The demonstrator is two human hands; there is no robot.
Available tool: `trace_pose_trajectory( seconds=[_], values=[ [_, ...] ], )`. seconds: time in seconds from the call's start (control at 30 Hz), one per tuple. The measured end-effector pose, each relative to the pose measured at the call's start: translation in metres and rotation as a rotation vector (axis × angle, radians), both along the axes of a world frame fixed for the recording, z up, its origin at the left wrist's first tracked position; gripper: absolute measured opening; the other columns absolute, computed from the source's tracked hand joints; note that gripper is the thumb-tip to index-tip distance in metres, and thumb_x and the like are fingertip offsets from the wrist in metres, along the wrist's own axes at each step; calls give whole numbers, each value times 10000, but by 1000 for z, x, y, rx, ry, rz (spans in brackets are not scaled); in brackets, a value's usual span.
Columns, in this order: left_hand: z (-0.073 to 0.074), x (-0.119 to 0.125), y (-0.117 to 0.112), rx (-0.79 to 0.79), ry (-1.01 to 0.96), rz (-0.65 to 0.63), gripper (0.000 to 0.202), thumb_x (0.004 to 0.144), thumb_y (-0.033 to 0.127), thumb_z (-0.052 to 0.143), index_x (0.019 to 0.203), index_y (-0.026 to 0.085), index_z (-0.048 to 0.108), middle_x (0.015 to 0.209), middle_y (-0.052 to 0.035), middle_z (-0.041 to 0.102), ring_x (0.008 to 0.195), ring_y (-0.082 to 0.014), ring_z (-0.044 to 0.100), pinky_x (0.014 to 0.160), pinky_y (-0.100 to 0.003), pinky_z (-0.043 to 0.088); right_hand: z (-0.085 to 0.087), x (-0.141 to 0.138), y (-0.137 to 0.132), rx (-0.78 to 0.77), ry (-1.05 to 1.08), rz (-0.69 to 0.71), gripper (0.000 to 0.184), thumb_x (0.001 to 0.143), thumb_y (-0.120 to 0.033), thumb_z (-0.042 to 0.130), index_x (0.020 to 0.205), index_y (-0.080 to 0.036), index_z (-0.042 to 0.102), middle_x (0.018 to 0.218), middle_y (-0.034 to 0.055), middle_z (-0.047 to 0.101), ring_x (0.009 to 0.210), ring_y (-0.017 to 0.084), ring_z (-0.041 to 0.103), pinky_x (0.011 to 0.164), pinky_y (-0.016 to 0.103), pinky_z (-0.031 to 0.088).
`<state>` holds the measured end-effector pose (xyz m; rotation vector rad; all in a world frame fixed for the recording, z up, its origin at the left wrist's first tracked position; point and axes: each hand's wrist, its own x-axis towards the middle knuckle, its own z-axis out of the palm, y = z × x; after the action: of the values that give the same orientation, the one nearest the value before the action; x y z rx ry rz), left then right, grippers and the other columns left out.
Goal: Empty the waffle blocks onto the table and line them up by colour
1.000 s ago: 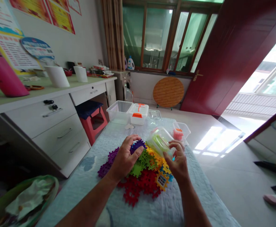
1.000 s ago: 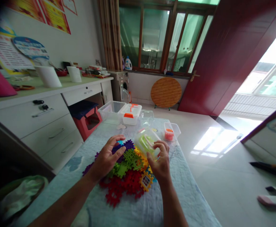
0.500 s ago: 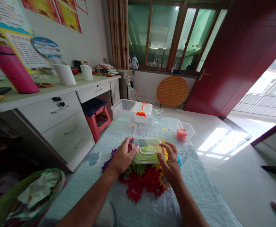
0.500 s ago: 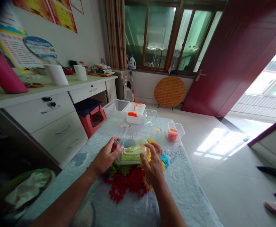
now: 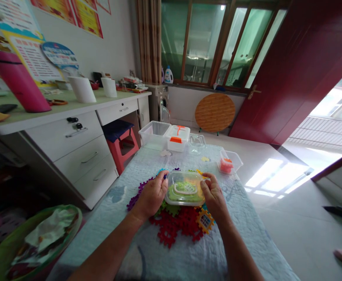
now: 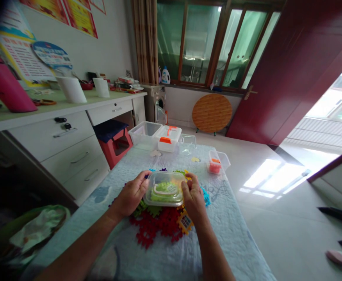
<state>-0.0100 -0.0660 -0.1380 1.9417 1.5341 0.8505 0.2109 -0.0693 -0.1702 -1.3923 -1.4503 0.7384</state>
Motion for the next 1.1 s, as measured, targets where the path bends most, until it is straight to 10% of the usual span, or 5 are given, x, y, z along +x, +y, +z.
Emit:
trace_pose_trajectory(
  seconds=[0.4,0.63,0.8,1.1],
  values=[
    [-4,9,2,70,225,44,433,945,224,318,1342,163,479,981,-121,726,935,-266,693,816,-359,485,-4,5,1,73,-97,13,266,931,-379,394,1108,-223,517,618,-61,444,528,131,446,513,249,360],
    [-13,-4,5,-13,-159,-66,404,968,306,316,1290,198,534,893,-42,707,783,-198,662,751,-310,495,-17,11,4,23,-86,-47,285,955,-382,345,1094,-215,529,594,-47,487,530,163,476,531,291,402],
    [-16,-15,13,112,-99,-28,367,875,249,445,1196,162,601,1132,-105,657,1084,-241,607,991,-382,448,-13,11,-2,382,-272,-270,211,915,-324,463,1031,-211,597,1000,82,588,952,242,556,861,432,459],
    [-17,-42,19,-82,21,-375,963,594,234,758,1473,195,365,1554,-149,340,1436,-337,300,1175,-484,242,2,-8,-15,447,-353,155,129,854,-226,562,974,-259,597,1296,72,544,1258,270,459,1045,501,380]
  ],
)
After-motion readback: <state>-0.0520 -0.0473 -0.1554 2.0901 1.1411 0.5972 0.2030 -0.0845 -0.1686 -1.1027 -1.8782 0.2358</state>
